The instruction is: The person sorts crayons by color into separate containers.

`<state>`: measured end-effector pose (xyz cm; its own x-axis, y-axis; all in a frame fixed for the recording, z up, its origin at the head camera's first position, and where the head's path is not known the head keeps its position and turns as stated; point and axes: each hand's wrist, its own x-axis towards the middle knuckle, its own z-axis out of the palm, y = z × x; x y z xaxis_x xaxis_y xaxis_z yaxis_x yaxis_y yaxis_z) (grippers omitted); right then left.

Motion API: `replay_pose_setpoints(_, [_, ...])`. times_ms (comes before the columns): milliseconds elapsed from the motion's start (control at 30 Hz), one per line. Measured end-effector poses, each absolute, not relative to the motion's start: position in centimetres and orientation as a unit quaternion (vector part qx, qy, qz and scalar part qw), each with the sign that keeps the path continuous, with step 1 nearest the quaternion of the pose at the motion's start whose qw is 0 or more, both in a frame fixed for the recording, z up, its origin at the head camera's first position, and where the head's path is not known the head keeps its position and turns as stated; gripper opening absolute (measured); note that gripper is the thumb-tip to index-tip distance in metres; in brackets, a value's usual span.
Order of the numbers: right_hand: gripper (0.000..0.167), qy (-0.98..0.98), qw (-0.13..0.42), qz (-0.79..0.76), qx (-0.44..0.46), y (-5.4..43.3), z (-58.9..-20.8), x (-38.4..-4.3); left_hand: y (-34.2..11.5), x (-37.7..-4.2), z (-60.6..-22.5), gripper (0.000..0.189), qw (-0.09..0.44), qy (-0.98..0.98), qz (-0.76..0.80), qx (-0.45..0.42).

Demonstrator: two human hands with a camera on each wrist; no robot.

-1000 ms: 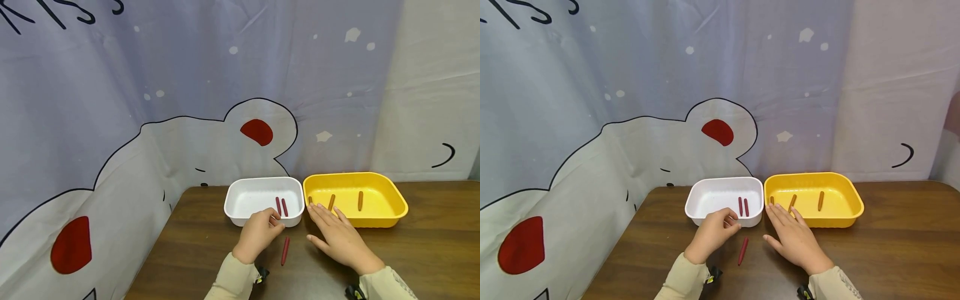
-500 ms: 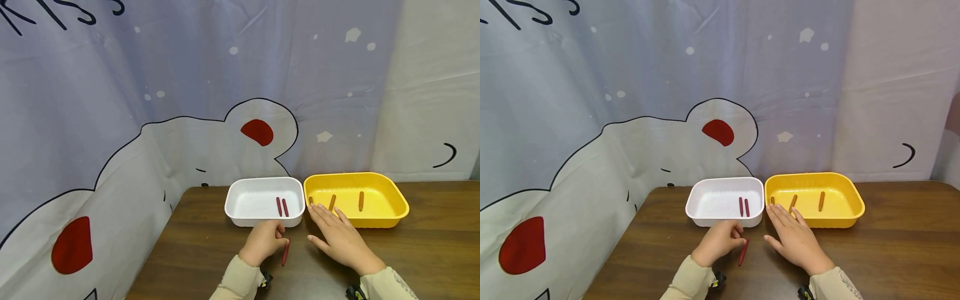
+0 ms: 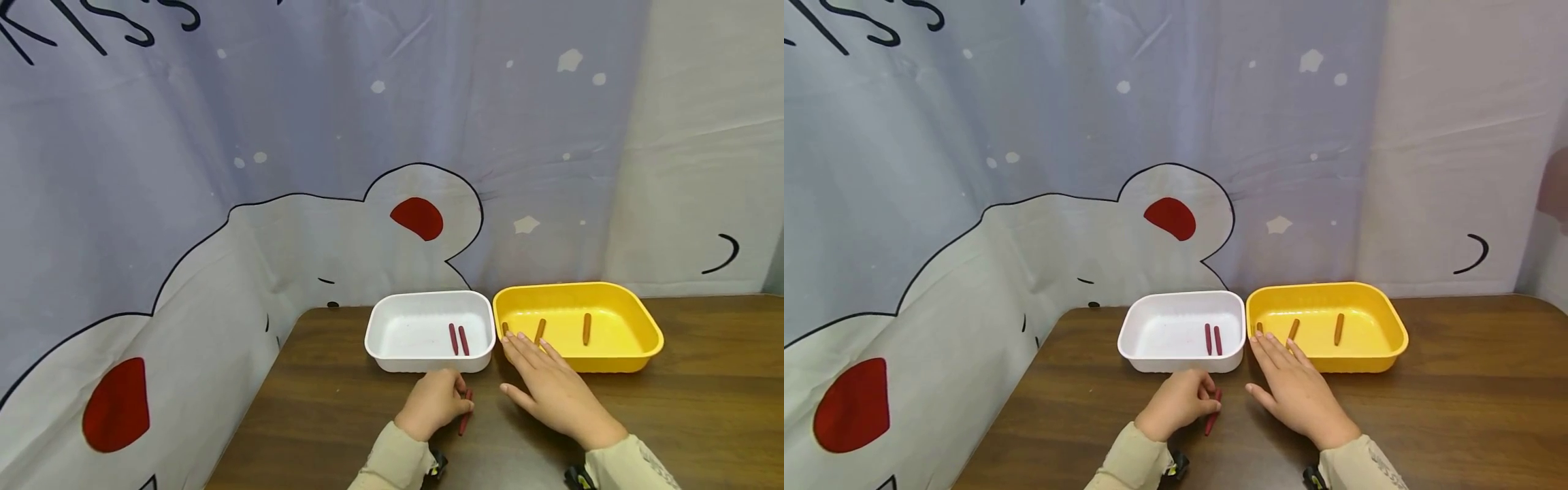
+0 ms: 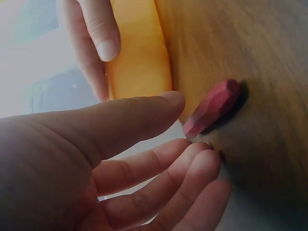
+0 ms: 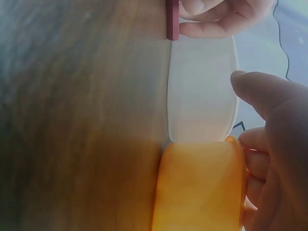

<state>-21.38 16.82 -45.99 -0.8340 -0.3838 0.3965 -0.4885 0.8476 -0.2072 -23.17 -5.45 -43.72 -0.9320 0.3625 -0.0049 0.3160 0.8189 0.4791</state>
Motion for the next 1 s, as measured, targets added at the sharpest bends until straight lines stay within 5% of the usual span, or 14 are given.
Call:
replay_pose_setpoints(633, [0.069, -0.942, 0.182, 0.155, 0.237, 16.8, -45.9, -21.5, -5.1, -23.2, -45.1, 0.031, 0.045, 0.950, 0.251, 0.180])
replay_pose_setpoints(1000, [0.069, -0.940, 0.188, 0.157, 0.238, 16.9, -46.0, -21.6, -5.6, -23.5, -45.0, 0.019, 0.035, 0.946, 0.252, 0.200])
